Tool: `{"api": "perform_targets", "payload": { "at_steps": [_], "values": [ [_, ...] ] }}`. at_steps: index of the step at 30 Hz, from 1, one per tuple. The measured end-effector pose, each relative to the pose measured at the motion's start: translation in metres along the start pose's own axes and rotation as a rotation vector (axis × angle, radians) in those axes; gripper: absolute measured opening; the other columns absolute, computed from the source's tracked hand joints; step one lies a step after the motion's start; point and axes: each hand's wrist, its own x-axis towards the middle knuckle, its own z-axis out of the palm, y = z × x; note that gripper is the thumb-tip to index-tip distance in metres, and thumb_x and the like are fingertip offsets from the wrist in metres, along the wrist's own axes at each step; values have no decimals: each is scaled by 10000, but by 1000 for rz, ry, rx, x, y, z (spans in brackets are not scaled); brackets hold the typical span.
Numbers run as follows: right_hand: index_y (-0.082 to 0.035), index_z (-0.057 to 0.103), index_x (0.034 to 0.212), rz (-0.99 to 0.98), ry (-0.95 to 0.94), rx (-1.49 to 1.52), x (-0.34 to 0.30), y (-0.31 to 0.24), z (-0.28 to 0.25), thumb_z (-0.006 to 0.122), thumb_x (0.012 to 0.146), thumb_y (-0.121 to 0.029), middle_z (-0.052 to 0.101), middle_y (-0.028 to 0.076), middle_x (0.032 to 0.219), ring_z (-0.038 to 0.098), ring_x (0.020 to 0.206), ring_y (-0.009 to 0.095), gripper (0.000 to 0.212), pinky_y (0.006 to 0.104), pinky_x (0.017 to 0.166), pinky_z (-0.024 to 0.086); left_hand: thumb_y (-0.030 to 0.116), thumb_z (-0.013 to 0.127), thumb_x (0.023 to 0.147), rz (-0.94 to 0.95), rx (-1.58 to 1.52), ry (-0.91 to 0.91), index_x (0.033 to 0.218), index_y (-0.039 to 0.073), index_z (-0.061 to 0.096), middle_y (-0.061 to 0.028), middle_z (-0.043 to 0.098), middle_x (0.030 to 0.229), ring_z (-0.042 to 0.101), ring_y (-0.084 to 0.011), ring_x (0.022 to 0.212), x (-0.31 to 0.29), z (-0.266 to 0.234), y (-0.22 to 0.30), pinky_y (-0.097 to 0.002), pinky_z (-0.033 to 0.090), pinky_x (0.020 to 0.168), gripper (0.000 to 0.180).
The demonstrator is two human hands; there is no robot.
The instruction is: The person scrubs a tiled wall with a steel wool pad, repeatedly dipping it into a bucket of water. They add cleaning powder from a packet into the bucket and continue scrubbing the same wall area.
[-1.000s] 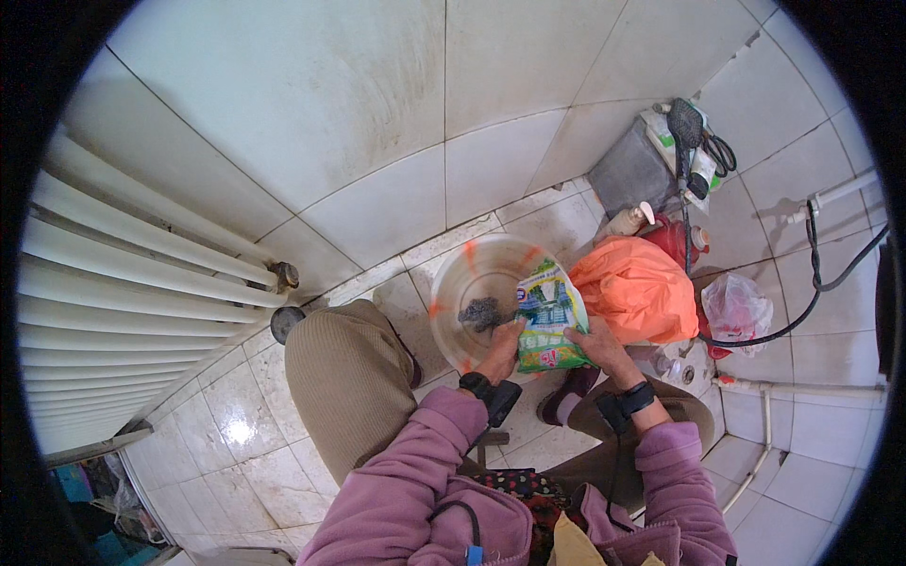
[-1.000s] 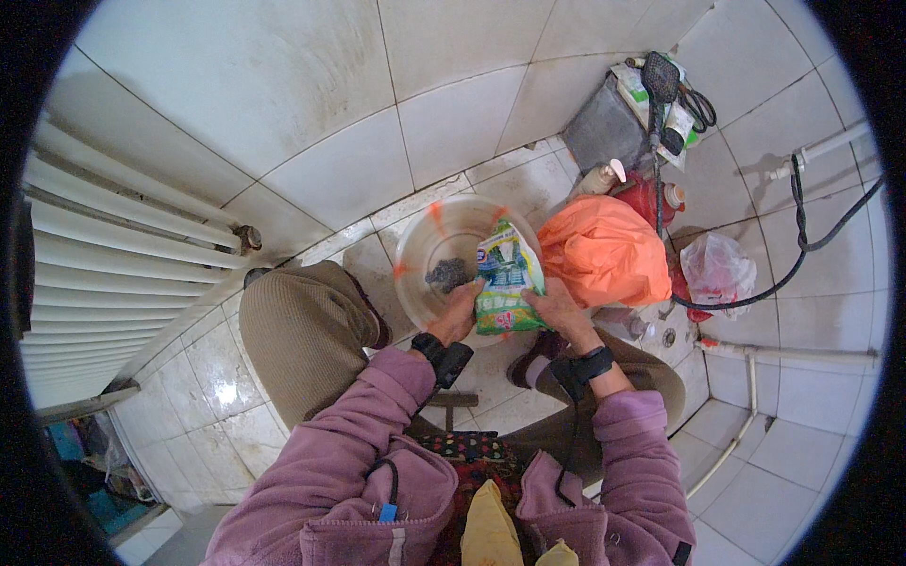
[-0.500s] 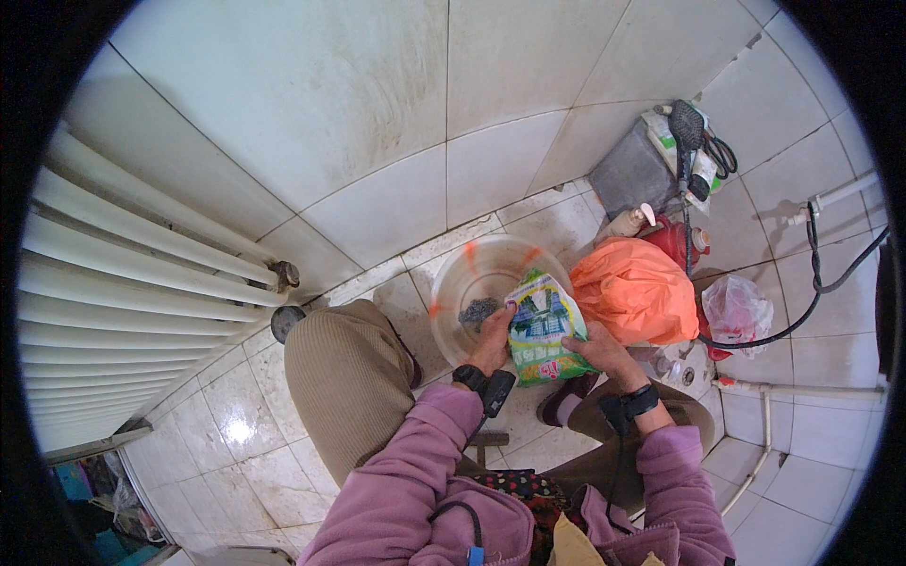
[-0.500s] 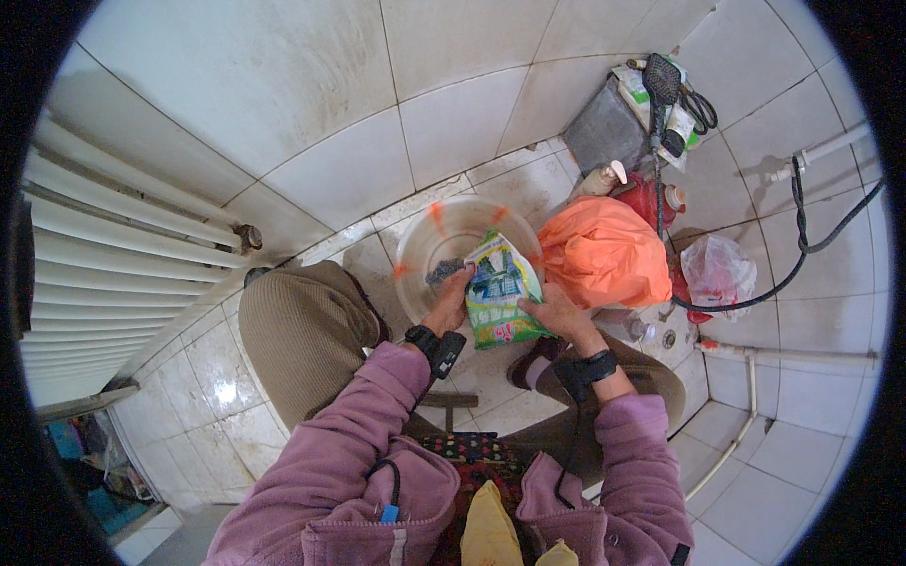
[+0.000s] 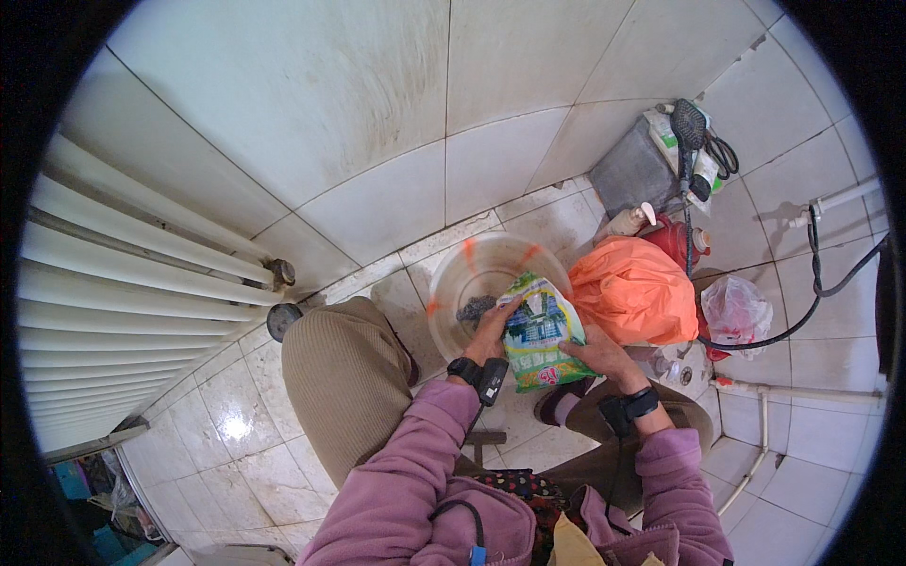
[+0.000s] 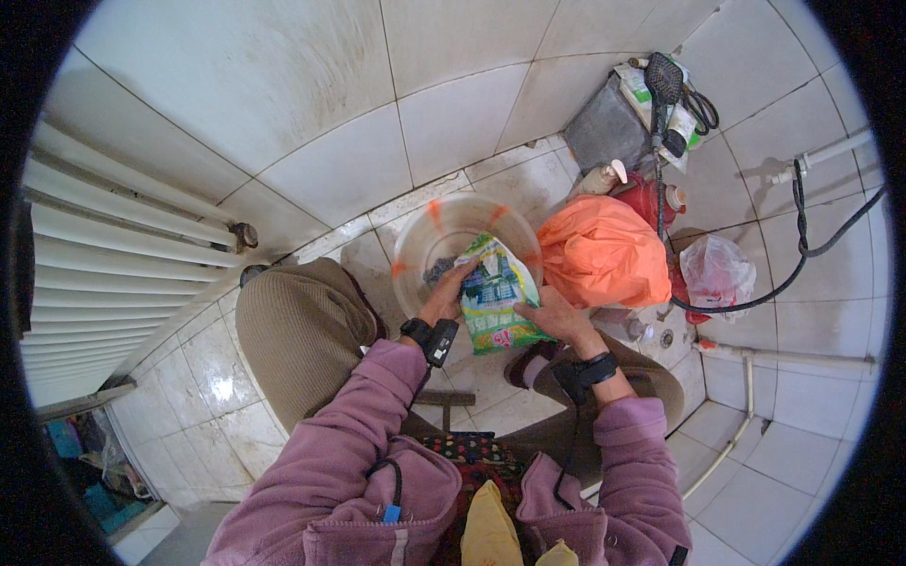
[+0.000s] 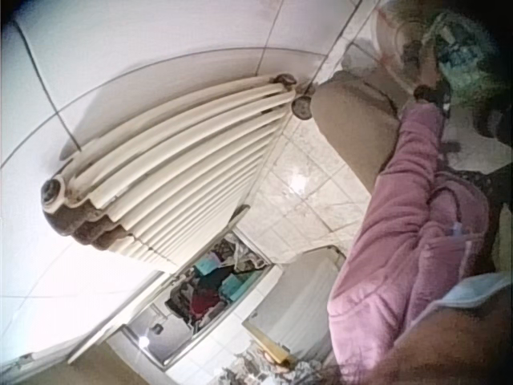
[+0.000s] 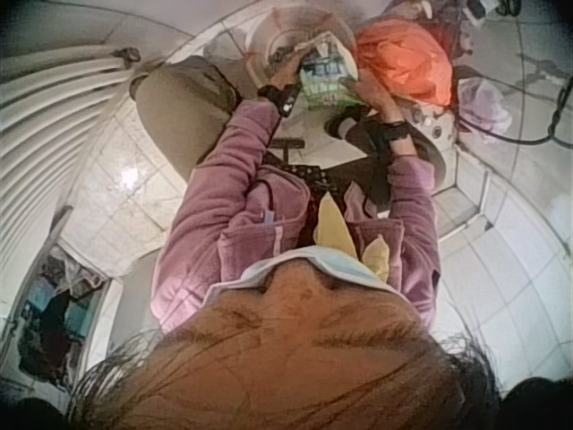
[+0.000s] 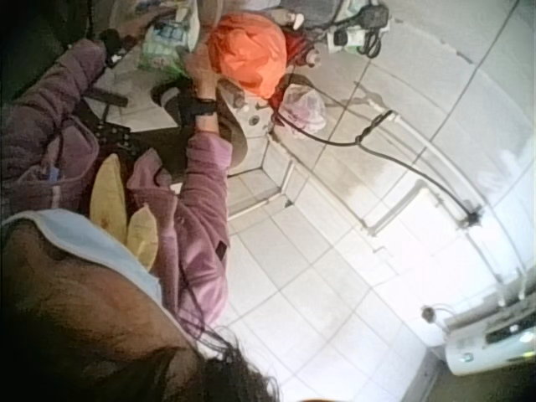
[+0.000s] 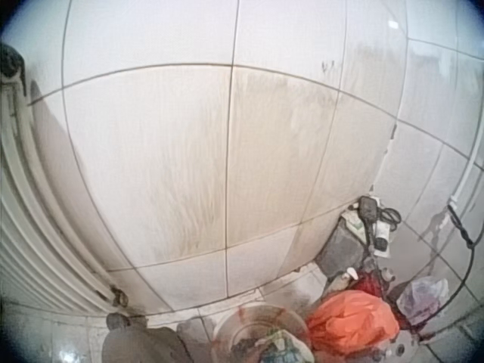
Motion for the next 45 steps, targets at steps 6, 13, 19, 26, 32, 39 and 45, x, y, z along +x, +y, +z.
{"api": "perform_targets", "payload": {
  "at_steps": [6, 13, 19, 26, 32, 39, 45],
  "values": [
    [46, 609, 1106, -29, 72, -34, 3, 3, -1, 585, 901, -198, 677, 137, 946, 627, 868, 220, 320, 362, 807, 483, 364, 606, 933, -37, -37, 26, 1202, 48, 591, -50, 650, 1149, 636, -172, 1009, 5, -5, -13, -340, 518, 902, 415],
    [81, 610, 1032, 61, 430, -149, 14, 9, -1, 587, 897, -244, 671, 210, 884, 650, 815, 284, 352, 390, 758, 492, 480, 523, 953, -120, 174, -120, 1252, 54, 552, -60, 636, 1161, 632, -166, 999, -8, 6, -44, -331, 521, 844, 521],
    [45, 630, 1047, 75, 254, -126, 20, 19, 5, 593, 917, -306, 678, 88, 885, 621, 781, 147, 376, 323, 722, 488, 410, 567, 949, 68, 470, 115, 1042, -3, 666, -65, 687, 927, 646, -128, 813, -25, 21, -59, -298, 504, 723, 435],
    [-12, 595, 1143, 195, 148, 401, 4, -23, 11, 669, 880, -305, 677, 54, 912, 652, 779, 140, 401, 261, 538, 533, 424, 560, 946, 484, 787, 444, 893, -72, 675, -188, 677, 781, 663, -253, 772, -3, 11, -52, -405, 478, 720, 512],
    [-18, 584, 1145, 86, 67, 388, 6, -22, 14, 706, 852, -243, 677, 41, 867, 631, 623, 125, 389, 247, 461, 503, 442, 548, 951, 181, 421, 290, 1020, -34, 665, -138, 692, 974, 666, -219, 847, -3, -1, -38, -362, 498, 746, 495],
    [2, 587, 1040, 105, 175, 383, 17, -1, 1, 689, 859, -143, 631, 51, 793, 543, 538, 91, 254, 214, 421, 423, 245, 624, 935, -181, 130, -292, 1269, -19, 528, -98, 592, 1260, 599, -191, 1104, -17, -3, -22, -325, 474, 986, 436],
    [-25, 623, 1006, 85, 206, 396, 14, -4, 7, 696, 856, -198, 635, 23, 771, 536, 518, 77, 241, 208, 416, 415, 186, 654, 910, -34, 108, -309, 1253, 3, 545, -99, 600, 1246, 615, -185, 1068, -22, 5, -28, -320, 496, 951, 403]
  ]
}}
